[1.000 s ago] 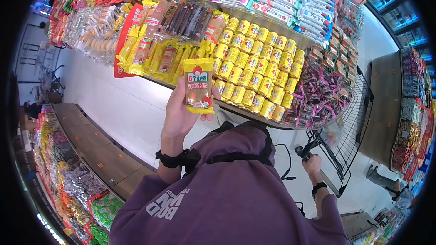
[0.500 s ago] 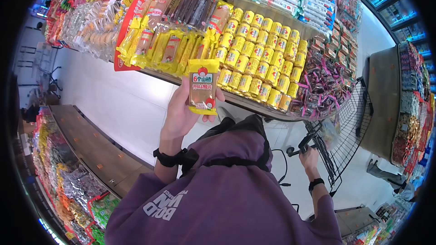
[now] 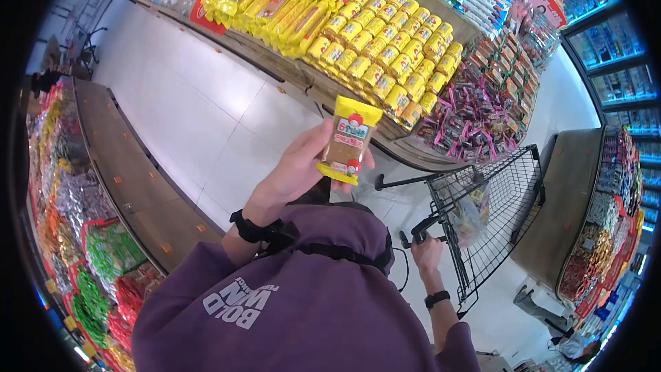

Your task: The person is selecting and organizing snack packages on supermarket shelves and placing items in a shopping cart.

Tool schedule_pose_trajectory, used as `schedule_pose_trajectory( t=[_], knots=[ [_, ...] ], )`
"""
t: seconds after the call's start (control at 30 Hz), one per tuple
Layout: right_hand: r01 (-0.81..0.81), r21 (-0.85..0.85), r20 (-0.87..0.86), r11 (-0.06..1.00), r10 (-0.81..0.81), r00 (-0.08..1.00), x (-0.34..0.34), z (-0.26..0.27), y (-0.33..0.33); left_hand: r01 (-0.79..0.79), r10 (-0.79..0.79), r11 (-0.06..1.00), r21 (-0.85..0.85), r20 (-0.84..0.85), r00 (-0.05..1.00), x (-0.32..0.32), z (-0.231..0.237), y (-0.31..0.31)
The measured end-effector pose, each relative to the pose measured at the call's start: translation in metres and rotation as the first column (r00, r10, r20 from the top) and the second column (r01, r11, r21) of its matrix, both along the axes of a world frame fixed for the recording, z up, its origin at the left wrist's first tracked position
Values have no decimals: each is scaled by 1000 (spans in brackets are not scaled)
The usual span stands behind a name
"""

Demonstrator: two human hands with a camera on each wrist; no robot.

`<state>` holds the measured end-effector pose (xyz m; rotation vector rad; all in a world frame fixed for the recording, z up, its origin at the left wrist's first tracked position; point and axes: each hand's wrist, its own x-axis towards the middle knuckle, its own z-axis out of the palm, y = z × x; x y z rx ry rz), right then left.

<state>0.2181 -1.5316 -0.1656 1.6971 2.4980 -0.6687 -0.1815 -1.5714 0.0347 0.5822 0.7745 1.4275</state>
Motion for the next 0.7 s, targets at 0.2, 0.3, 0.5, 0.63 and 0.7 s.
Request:
schedule_pose_trajectory(
  t=[0.2, 0.3, 0.5, 0.63, 0.7],
  knots=[
    [-96, -101, -54, 990, 91, 994, 22, 0, -31, 0, 0, 999, -47, 3, 1000, 91, -19, -43],
    [-149, -120, -67, 981, 142, 988, 38, -11, -43, -6, 7, 1000, -25, 37, 999, 118, -22, -65],
    [-242, -166, -75, 956, 232, 970, 49, -9, -61, -138, 139, 990, -6, 58, 989, 150, -22, -108],
    [-413, 9, -98, 911, 412, 906, 65, -24, -71, -196, 192, 979, 51, 68, 979, 168, -24, -127],
    [-399, -59, -59, 915, 396, 917, 77, -37, -71, -265, 260, 956, 124, 54, 964, 181, -32, -130]
  ],
)
